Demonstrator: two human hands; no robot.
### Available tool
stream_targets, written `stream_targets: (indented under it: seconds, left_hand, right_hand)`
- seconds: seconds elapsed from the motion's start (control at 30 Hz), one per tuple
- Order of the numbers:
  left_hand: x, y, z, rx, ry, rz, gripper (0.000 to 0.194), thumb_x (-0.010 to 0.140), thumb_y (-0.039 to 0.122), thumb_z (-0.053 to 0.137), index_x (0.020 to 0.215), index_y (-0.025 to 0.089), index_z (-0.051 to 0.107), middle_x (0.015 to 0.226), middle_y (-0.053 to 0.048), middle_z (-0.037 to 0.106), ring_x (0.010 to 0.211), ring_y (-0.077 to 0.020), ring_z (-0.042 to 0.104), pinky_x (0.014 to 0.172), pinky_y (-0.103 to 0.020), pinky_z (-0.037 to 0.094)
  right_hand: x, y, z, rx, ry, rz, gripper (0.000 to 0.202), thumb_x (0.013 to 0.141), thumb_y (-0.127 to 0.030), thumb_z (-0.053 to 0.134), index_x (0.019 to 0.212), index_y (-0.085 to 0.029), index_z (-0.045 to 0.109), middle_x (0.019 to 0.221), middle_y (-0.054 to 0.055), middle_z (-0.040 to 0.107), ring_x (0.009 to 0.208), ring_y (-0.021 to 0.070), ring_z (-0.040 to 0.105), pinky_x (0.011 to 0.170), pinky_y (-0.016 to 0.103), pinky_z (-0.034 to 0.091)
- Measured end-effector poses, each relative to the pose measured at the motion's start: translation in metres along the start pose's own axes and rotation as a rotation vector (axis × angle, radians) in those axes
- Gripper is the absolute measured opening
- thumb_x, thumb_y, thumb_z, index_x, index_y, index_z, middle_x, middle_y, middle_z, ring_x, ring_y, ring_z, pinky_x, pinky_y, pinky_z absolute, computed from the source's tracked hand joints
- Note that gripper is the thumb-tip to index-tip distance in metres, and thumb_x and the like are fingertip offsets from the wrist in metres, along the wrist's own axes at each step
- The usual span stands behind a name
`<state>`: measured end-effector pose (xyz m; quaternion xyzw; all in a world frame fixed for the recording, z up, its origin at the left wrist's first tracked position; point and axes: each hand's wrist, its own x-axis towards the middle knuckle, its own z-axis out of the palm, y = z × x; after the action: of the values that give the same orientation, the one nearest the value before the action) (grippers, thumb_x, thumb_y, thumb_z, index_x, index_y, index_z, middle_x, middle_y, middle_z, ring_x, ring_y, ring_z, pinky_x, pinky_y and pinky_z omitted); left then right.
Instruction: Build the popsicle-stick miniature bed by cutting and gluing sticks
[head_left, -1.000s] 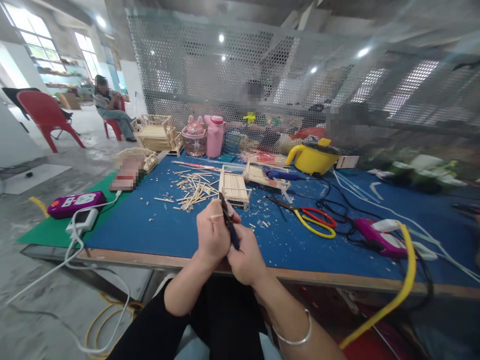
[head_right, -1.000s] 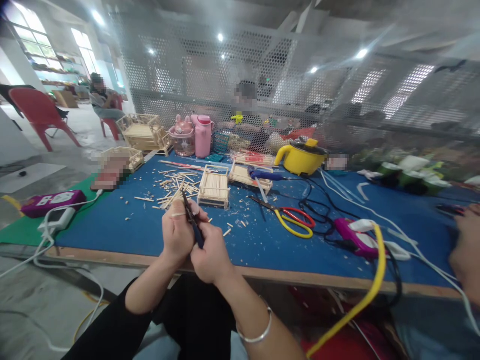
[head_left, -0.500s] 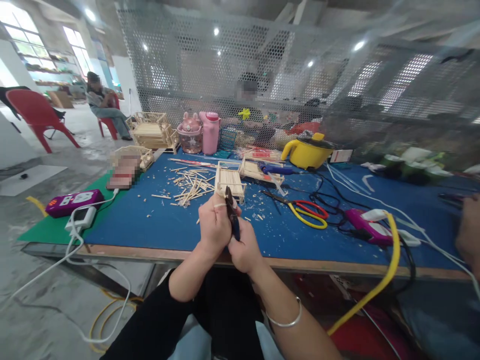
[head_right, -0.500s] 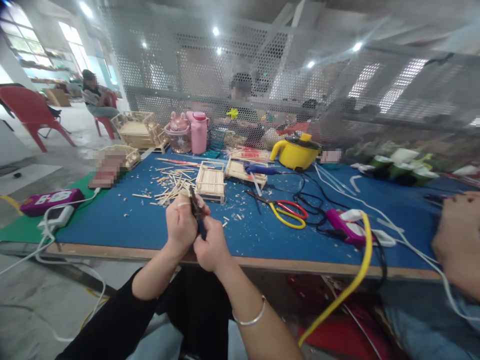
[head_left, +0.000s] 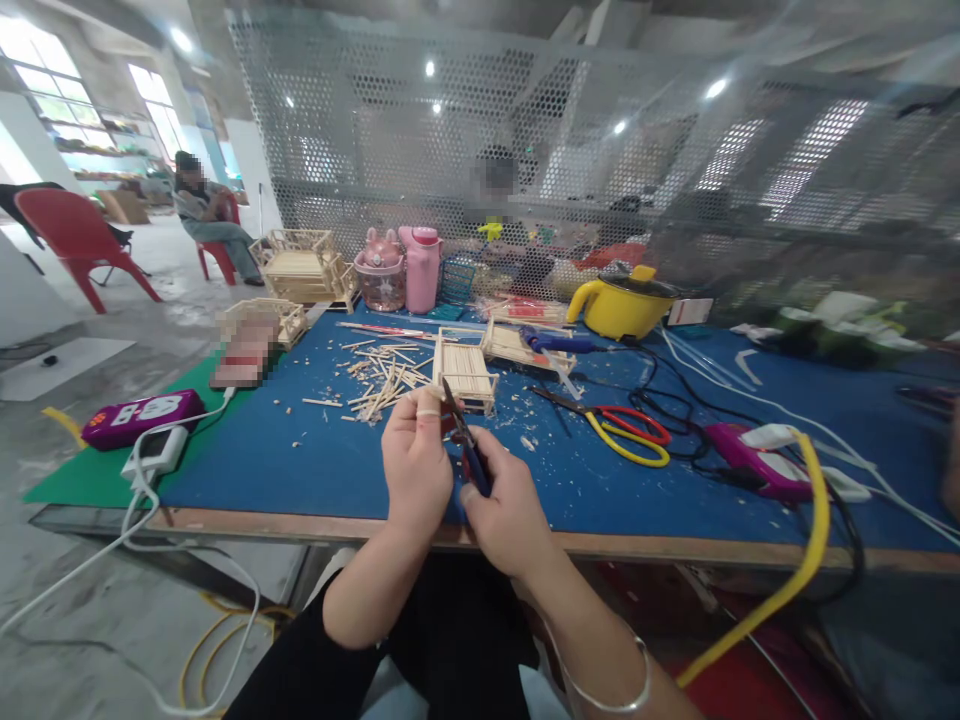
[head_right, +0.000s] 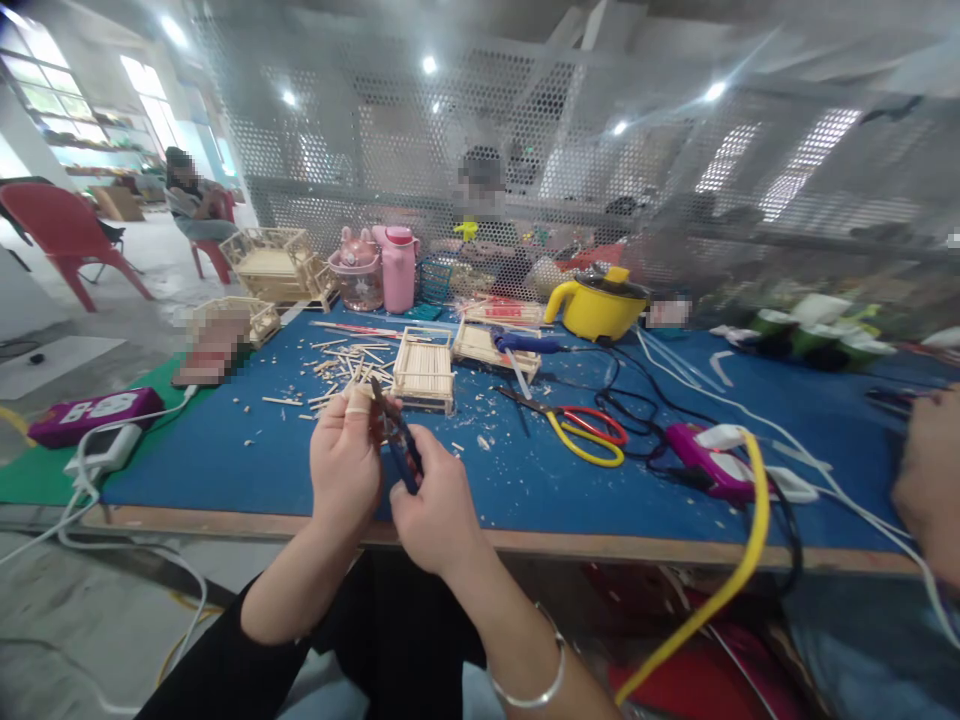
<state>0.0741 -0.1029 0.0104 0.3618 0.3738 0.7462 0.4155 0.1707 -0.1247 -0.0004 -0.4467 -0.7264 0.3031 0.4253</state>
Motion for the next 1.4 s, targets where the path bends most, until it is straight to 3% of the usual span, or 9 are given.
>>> stream_targets:
  seconds: [0.2, 0.4, 0.5, 0.7, 0.93, 1.07, 1.17, 1.27, 1.4]
  left_hand:
    - [-0.005, -0.006, 0.006, -0.197, -0.136, -0.209, 0.032, 0.081, 0.047, 0.061, 0.075, 0.015, 0.059, 0.064, 0.001, 0.063, 0.048, -0.0060, 0.050, 0.049, -0.018, 0.041]
    - [-0.003, -0.002, 0.005, -0.324, -0.061, -0.294, 0.041, 0.081, 0.054, 0.057, 0.093, 0.015, 0.064, 0.079, -0.005, 0.068, 0.073, -0.0126, 0.064, 0.062, -0.022, 0.049]
    - [-0.001, -0.001, 0.000, -0.336, -0.045, -0.295, 0.047, 0.079, 0.057, 0.058, 0.096, 0.015, 0.066, 0.083, -0.004, 0.065, 0.073, -0.0105, 0.061, 0.064, -0.021, 0.049]
    - [0.005, -0.003, -0.007, -0.110, -0.071, -0.209, 0.033, 0.071, 0.045, 0.073, 0.072, 0.014, 0.062, 0.058, 0.005, 0.052, 0.053, -0.0040, 0.044, 0.051, -0.014, 0.037]
    - [0.003, 0.003, -0.004, -0.485, -0.108, -0.621, 0.026, 0.072, 0.029, 0.075, 0.074, 0.014, 0.055, 0.065, 0.004, 0.051, 0.055, -0.0031, 0.049, 0.057, -0.016, 0.049]
    - [0.001, -0.005, -0.014, -0.406, 0.008, -0.564, 0.035, 0.061, 0.034, 0.083, 0.074, 0.013, 0.059, 0.066, 0.003, 0.055, 0.057, -0.0041, 0.051, 0.055, -0.015, 0.048]
    - [0.000, -0.011, -0.024, -0.302, 0.016, -0.490, 0.043, 0.052, 0.040, 0.086, 0.073, 0.013, 0.061, 0.064, 0.003, 0.056, 0.056, -0.0039, 0.050, 0.051, -0.014, 0.045]
    - [-0.002, -0.014, -0.031, -0.230, -0.036, -0.465, 0.041, 0.055, 0.043, 0.084, 0.073, 0.013, 0.062, 0.063, 0.003, 0.056, 0.056, -0.0038, 0.050, 0.051, -0.014, 0.043]
    - [-0.004, -0.016, -0.032, -0.155, -0.088, -0.450, 0.038, 0.060, 0.044, 0.081, 0.073, 0.014, 0.063, 0.062, 0.004, 0.058, 0.057, -0.0041, 0.051, 0.055, -0.015, 0.044]
  right_hand:
    - [-0.009, -0.002, -0.015, 0.061, -0.051, 0.075, 0.015, 0.064, -0.009, 0.044, 0.074, -0.021, 0.044, 0.065, -0.004, 0.047, 0.061, 0.0118, 0.042, 0.058, 0.025, 0.035]
    - [-0.005, -0.004, -0.020, 0.044, -0.054, 0.091, 0.017, 0.063, -0.008, 0.043, 0.074, -0.020, 0.046, 0.066, -0.004, 0.048, 0.062, 0.0120, 0.044, 0.058, 0.024, 0.036]
    - [-0.001, -0.003, -0.022, -0.043, -0.039, 0.082, 0.025, 0.064, -0.007, 0.044, 0.083, -0.020, 0.052, 0.068, -0.004, 0.052, 0.063, 0.0126, 0.047, 0.060, 0.024, 0.037]
    - [0.002, 0.002, -0.025, -0.193, -0.053, 0.084, 0.033, 0.065, -0.005, 0.047, 0.092, -0.021, 0.055, 0.070, -0.003, 0.055, 0.071, 0.0158, 0.053, 0.066, 0.026, 0.039]
    - [0.000, 0.005, -0.034, -0.123, -0.050, 0.053, 0.038, 0.067, -0.008, 0.042, 0.100, -0.019, 0.057, 0.071, -0.003, 0.054, 0.063, 0.0135, 0.050, 0.061, 0.025, 0.042]
    - [0.003, 0.017, -0.061, -0.455, 0.007, 0.222, 0.055, 0.070, -0.012, 0.046, 0.125, -0.015, 0.051, 0.098, 0.007, 0.063, 0.088, 0.0205, 0.059, 0.080, 0.031, 0.046]
    - [0.008, 0.033, -0.078, -0.836, -0.057, 0.366, 0.073, 0.071, -0.016, 0.052, 0.142, -0.004, 0.034, 0.125, 0.020, 0.055, 0.117, 0.0327, 0.049, 0.096, 0.043, 0.040]
    - [0.014, 0.045, -0.089, -1.030, -0.083, 0.462, 0.081, 0.079, -0.034, 0.053, 0.146, 0.000, 0.024, 0.134, 0.026, 0.048, 0.123, 0.0395, 0.044, 0.097, 0.051, 0.038]
    - [0.016, 0.051, -0.096, -1.135, -0.021, 0.408, 0.087, 0.081, -0.060, 0.048, 0.144, -0.002, 0.029, 0.131, 0.026, 0.051, 0.118, 0.0424, 0.048, 0.091, 0.054, 0.041]
